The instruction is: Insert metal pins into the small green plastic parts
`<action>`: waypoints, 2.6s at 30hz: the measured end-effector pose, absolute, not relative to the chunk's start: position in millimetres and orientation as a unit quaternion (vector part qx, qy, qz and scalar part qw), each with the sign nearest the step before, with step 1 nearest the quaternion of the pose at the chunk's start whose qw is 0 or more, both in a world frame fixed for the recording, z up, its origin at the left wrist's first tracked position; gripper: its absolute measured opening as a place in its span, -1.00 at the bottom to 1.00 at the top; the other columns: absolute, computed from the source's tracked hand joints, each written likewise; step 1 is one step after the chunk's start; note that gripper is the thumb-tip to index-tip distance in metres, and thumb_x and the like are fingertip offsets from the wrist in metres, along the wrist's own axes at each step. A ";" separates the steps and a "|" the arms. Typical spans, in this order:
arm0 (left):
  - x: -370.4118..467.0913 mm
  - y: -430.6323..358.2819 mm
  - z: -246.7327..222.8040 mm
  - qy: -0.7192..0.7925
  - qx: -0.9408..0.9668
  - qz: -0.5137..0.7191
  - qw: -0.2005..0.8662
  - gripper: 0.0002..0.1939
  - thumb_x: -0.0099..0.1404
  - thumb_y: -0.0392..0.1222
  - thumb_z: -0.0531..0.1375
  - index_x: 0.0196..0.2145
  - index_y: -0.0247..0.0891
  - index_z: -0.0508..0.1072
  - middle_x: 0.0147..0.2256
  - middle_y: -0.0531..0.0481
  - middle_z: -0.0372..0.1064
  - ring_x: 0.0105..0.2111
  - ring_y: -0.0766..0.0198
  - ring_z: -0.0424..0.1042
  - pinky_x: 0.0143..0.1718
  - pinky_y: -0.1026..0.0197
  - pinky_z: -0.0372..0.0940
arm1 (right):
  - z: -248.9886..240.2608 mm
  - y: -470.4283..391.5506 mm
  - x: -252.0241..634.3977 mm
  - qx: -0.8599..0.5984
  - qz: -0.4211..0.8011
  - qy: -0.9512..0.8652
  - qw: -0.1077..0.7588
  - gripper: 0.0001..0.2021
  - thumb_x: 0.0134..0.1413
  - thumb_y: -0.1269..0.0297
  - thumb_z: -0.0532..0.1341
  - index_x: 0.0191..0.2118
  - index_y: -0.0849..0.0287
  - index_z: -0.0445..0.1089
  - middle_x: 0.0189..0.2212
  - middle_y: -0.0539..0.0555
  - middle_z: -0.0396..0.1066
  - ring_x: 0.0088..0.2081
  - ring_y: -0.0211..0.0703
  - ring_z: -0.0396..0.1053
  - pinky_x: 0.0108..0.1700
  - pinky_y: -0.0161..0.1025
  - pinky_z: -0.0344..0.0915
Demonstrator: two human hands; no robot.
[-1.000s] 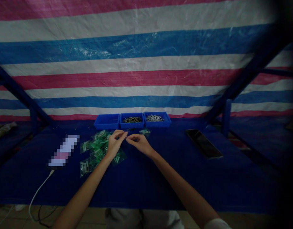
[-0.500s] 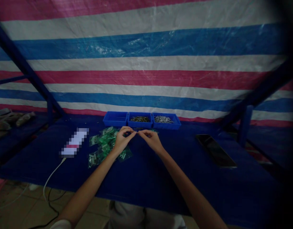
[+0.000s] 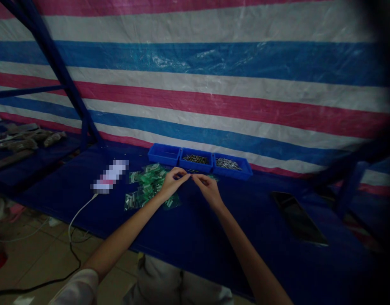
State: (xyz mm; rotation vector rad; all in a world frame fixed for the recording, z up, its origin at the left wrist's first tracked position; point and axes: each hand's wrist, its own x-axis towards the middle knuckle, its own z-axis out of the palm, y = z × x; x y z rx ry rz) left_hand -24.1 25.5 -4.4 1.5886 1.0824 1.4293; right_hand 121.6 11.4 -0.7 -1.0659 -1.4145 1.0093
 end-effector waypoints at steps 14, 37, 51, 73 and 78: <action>-20.2 24.1 -1.4 0.413 0.625 0.552 0.365 -0.85 0.07 -0.14 0.20 -0.46 -0.30 0.41 -0.41 0.01 0.32 -0.39 0.31 0.33 -0.43 0.31 0.18 | -2.5 13.3 129.9 -0.442 0.420 -0.616 0.499 -0.77 -0.16 0.16 0.25 -0.38 0.21 0.46 -0.43 0.07 0.47 -0.42 -0.17 0.39 -0.34 -0.25 0.30; -24.0 23.7 -9.5 0.460 0.725 0.467 0.210 -0.89 0.12 -0.25 0.13 -0.36 -0.26 0.41 -0.43 0.01 0.35 -0.40 0.30 0.33 -0.31 0.24 0.21 | 18.7 66.0 160.9 -0.489 0.341 -0.630 0.498 -0.66 -0.07 0.25 0.17 -0.11 0.18 0.35 -0.25 0.11 0.45 -0.30 -0.16 0.40 -0.45 -0.34 0.28; 0.7 -22.3 0.8 0.301 0.897 0.278 0.163 -0.83 0.14 -0.16 0.10 -0.52 -0.24 0.40 -0.41 0.04 0.35 -0.40 0.33 0.34 -0.18 0.17 0.12 | -21.9 46.3 141.2 -0.516 0.025 -0.816 0.259 -0.74 0.10 0.36 0.04 -0.12 0.10 0.37 -0.15 0.06 0.40 -0.14 -0.10 0.23 -0.13 -0.16 0.17; -40.3 27.6 1.3 0.515 0.649 0.526 0.192 -0.58 0.18 -0.03 0.05 -0.72 -0.24 0.43 -0.67 0.05 0.36 -0.59 0.32 0.31 -0.47 0.28 0.16 | -4.7 55.3 108.1 -0.610 0.052 -0.741 0.274 -0.76 -0.10 0.15 0.20 -0.26 0.09 0.42 -0.32 0.05 0.44 -0.26 -0.11 0.34 -0.29 -0.25 0.25; -50.5 35.3 3.3 0.536 0.607 0.550 0.207 -0.58 0.19 -0.01 0.02 -0.67 -0.26 0.45 -0.66 0.04 0.38 -0.58 0.30 0.35 -0.49 0.28 0.17 | 3.6 61.9 89.7 -0.519 0.022 -0.830 0.206 -0.74 0.03 0.40 0.08 -0.15 0.05 0.37 -0.17 0.02 0.39 -0.16 -0.15 0.29 -0.19 -0.27 0.23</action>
